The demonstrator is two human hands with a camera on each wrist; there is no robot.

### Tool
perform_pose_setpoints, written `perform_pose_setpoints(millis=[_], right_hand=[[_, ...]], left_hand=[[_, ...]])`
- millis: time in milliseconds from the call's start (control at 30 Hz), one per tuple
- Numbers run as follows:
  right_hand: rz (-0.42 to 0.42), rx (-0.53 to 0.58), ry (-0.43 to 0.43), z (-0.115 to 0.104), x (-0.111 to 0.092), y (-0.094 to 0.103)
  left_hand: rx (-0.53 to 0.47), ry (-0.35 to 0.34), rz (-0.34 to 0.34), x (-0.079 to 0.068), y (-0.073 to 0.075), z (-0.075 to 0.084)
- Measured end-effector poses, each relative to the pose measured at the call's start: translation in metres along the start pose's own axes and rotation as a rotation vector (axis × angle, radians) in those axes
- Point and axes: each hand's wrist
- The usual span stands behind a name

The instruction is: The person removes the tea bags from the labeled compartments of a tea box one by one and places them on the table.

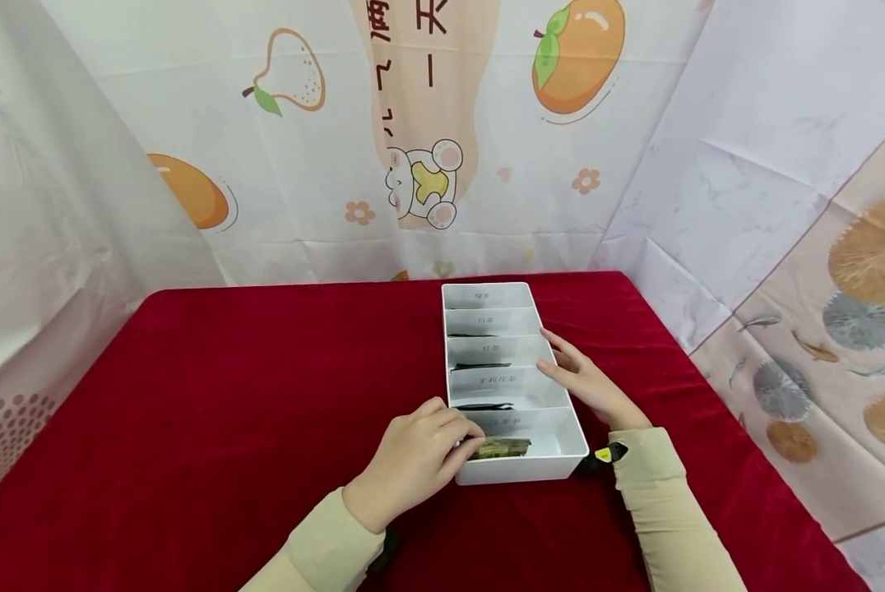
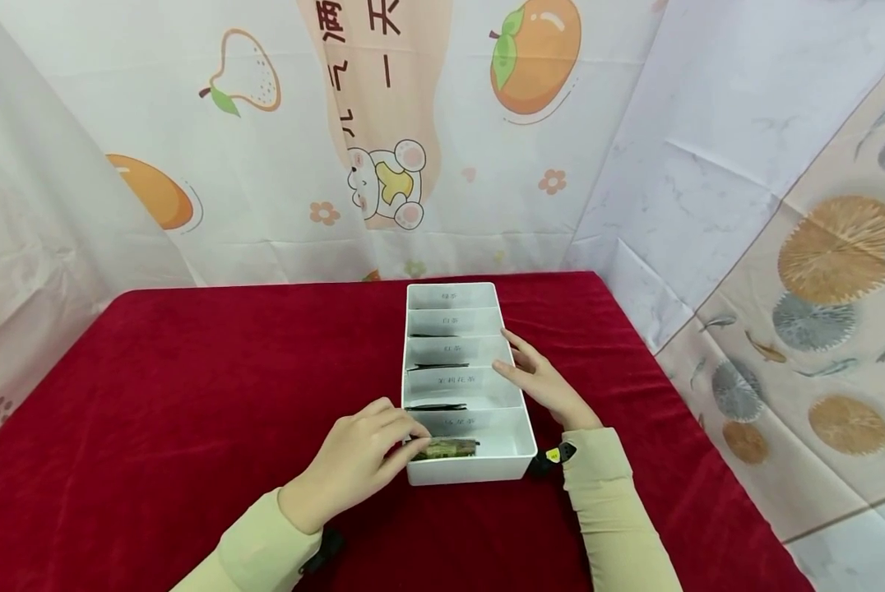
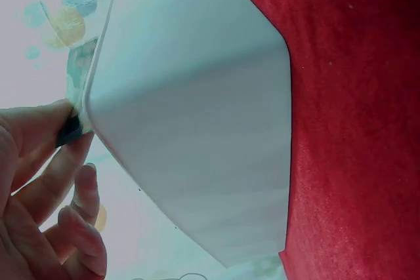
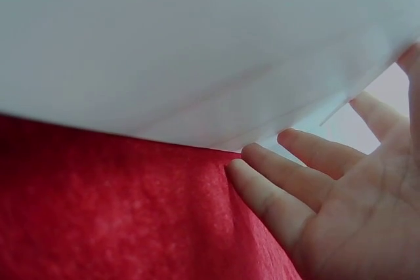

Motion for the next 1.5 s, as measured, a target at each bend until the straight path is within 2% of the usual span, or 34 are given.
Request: perform_pose_setpoints(millis=[433, 600, 733, 1000, 1200, 1500], right_hand=[[-0.002, -0.015, -0.022, 0.0, 0.0, 0.001], [-0.003, -0.017, -0.023, 0.0, 0.0, 0.001], [-0.006, -0.022, -0.026, 0.0, 0.0, 0.002], [-0.004, -0.025, -0.033, -0.002, 0.0, 0.0], [0.005, -0.02, -0.032, -0.002, -0.001, 0.0], [-0.001, -0.01, -0.024, -0.001, 0.0, 0.0]], left_hand=[[-0.107, 0.024, 0.068, 0.017, 0.013, -0.005], [-0.149, 0.104, 0.055, 0.03, 0.024, -0.008], [-0.208, 0.2, 0.011, 0.043, 0.032, -0.013], [-0.381, 0.387, -0.114, 0.064, 0.032, -0.043], [-0.461, 0.465, -0.126, 0.072, 0.025, -0.068], [-0.49, 0.579, -0.124, 0.078, 0.018, -0.099]])
Point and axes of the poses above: each hand's wrist, its own x-axis towards the middle knuckle, its own y-axis out of the back of the hand, z = x × y, and after that the axes turned 9 degrees about y, right-handed
